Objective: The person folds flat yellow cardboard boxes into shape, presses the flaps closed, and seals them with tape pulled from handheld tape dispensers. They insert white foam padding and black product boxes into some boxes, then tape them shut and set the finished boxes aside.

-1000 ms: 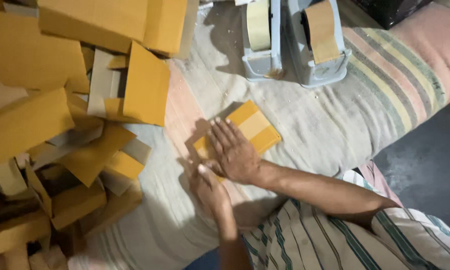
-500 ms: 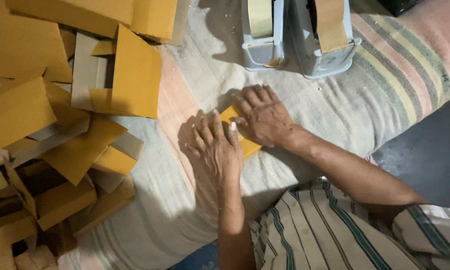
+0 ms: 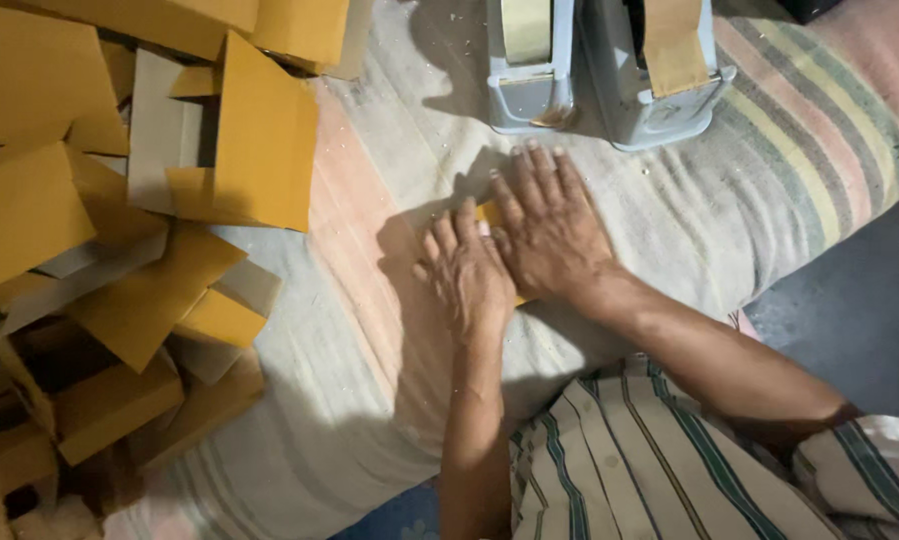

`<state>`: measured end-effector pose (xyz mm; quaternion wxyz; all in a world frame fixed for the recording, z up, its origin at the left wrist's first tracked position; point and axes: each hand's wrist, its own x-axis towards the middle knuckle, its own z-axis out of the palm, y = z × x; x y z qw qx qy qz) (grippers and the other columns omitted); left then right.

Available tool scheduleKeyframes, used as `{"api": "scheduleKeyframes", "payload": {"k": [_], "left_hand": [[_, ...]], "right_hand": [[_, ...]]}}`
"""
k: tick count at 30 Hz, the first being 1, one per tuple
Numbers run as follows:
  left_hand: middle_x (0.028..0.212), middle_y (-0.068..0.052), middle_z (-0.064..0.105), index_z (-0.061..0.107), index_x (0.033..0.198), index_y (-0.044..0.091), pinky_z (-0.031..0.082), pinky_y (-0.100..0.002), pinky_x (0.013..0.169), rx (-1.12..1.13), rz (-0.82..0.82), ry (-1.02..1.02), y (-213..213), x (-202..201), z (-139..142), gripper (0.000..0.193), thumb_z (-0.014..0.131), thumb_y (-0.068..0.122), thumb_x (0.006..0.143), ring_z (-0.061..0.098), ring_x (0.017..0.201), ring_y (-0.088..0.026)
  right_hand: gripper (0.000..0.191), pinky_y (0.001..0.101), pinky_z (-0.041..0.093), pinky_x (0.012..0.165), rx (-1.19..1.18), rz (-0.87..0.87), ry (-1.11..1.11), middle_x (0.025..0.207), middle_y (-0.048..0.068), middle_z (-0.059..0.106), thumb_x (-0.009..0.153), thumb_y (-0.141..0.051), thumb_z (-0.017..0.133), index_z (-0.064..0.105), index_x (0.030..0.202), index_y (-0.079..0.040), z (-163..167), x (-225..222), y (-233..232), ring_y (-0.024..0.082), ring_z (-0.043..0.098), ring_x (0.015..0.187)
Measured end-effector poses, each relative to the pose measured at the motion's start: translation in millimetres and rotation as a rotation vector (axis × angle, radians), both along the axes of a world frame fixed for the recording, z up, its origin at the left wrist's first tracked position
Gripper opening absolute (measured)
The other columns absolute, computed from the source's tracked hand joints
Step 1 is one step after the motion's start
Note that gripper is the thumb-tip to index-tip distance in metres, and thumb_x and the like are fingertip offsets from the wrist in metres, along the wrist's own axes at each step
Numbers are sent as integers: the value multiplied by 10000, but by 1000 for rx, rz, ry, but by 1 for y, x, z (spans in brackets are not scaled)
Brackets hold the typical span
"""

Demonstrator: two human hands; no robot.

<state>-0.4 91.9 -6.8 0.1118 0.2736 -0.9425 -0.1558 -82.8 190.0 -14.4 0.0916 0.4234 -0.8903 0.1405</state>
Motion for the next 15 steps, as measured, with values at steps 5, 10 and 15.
{"api": "scheduleKeyframes", "payload": {"k": [5,10,15], "left_hand": [[1220,-188,575,586,1232,76,421,-540,963,7,66,84,-11,-1,1,276,520,228,1011,517,1184,-404],[1190,-221,585,626,1167,40,432,-535,933,52,133,2,-14,-11,-19,316,452,278,1054,529,1136,-420],[1198,-250,602,631,1169,-7,413,-539,1009,-38,77,-94,-28,-18,-36,450,369,351,1092,549,1123,-445]], "right_hand": [[494,540,263,1147,253,108,-120,1231,234,605,1001,-402,465,640,1211,10,20,-10,-23,398,499,1238],[344,487,398,953,136,224,-95,1030,162,671,974,-354,522,706,1003,-66,16,-33,-24,342,585,1041],[381,459,414,919,105,194,-44,1007,139,687,1028,-367,503,720,1004,-56,10,-48,-8,313,602,1022]]}}
